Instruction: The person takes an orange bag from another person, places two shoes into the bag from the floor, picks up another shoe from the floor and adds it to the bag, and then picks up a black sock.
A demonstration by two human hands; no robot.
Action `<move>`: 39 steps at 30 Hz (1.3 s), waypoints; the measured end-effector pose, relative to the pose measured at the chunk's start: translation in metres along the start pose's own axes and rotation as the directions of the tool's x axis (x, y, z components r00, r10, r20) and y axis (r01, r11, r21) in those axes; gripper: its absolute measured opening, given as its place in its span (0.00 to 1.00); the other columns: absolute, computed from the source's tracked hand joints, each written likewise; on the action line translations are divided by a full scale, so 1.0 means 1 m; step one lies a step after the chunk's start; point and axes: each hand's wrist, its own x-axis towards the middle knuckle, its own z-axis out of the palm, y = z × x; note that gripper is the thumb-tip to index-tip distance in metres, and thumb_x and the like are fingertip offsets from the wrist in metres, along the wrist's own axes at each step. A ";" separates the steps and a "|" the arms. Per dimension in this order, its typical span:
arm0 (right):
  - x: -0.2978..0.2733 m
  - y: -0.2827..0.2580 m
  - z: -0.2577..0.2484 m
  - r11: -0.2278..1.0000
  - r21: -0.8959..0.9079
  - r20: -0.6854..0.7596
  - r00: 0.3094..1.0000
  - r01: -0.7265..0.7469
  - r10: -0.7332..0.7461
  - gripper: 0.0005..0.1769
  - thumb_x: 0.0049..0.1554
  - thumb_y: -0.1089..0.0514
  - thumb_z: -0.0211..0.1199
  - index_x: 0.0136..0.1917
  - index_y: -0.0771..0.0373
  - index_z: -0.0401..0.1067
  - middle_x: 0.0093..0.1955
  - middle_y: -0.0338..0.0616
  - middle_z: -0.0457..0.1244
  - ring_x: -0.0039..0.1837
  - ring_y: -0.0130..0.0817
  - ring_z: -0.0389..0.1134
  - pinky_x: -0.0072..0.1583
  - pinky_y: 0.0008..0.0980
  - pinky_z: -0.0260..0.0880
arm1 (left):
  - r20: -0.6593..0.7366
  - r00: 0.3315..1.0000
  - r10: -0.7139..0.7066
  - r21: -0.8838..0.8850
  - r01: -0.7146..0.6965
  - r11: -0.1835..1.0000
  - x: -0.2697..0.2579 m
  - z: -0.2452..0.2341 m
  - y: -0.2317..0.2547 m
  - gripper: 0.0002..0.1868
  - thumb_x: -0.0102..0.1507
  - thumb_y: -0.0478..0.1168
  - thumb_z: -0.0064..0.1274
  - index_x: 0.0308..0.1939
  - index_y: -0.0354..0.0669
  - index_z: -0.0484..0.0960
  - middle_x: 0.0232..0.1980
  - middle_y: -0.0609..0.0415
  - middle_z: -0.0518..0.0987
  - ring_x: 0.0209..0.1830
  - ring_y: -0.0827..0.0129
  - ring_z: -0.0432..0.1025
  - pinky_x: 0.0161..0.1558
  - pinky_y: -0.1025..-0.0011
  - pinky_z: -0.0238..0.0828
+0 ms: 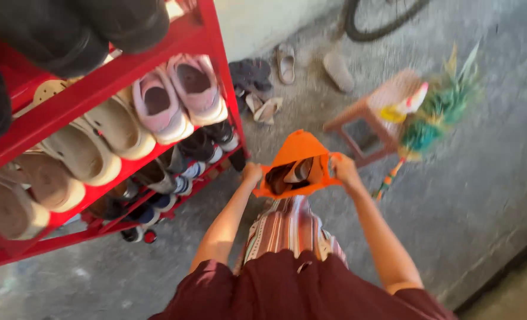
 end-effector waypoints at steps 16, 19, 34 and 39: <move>0.304 0.119 0.024 0.939 0.117 0.248 0.925 -0.323 0.287 0.08 0.52 0.57 0.49 0.37 0.63 0.66 0.25 0.35 0.55 0.24 0.21 0.50 0.27 0.23 0.49 | -0.034 0.998 -0.044 -0.895 -0.011 0.445 0.179 0.094 0.050 0.11 0.53 0.30 0.46 0.39 0.27 0.69 0.27 0.48 0.72 0.21 0.69 0.68 0.24 0.74 0.68; 0.346 0.171 0.034 0.957 0.090 0.274 0.931 -0.275 0.242 0.11 0.53 0.57 0.50 0.34 0.65 0.65 0.24 0.36 0.54 0.25 0.21 0.52 0.27 0.23 0.51 | -0.147 0.973 -0.180 -0.827 -0.021 0.562 0.199 0.102 0.042 0.28 0.50 0.27 0.45 0.53 0.43 0.56 0.27 0.48 0.74 0.17 0.70 0.64 0.20 0.76 0.61; 0.457 0.285 0.073 0.410 -0.778 0.143 0.770 0.476 -0.622 0.32 0.36 0.59 0.63 0.57 0.60 0.64 0.55 0.51 0.55 0.57 0.49 0.54 0.54 0.50 0.48 | -0.595 0.669 0.445 0.168 -0.438 0.883 0.281 0.144 0.012 0.41 0.46 0.30 0.54 0.60 0.51 0.53 0.55 0.40 0.63 0.45 0.49 0.66 0.40 0.64 0.66; 0.427 0.290 0.166 0.179 -0.208 0.625 0.271 0.962 -0.732 0.19 0.42 0.59 0.60 0.48 0.56 0.65 0.48 0.45 0.60 0.52 0.42 0.61 0.55 0.39 0.59 | -0.453 0.658 0.602 0.378 -0.470 0.797 0.311 0.175 -0.021 0.44 0.46 0.32 0.54 0.61 0.53 0.49 0.57 0.37 0.60 0.41 0.48 0.67 0.35 0.63 0.68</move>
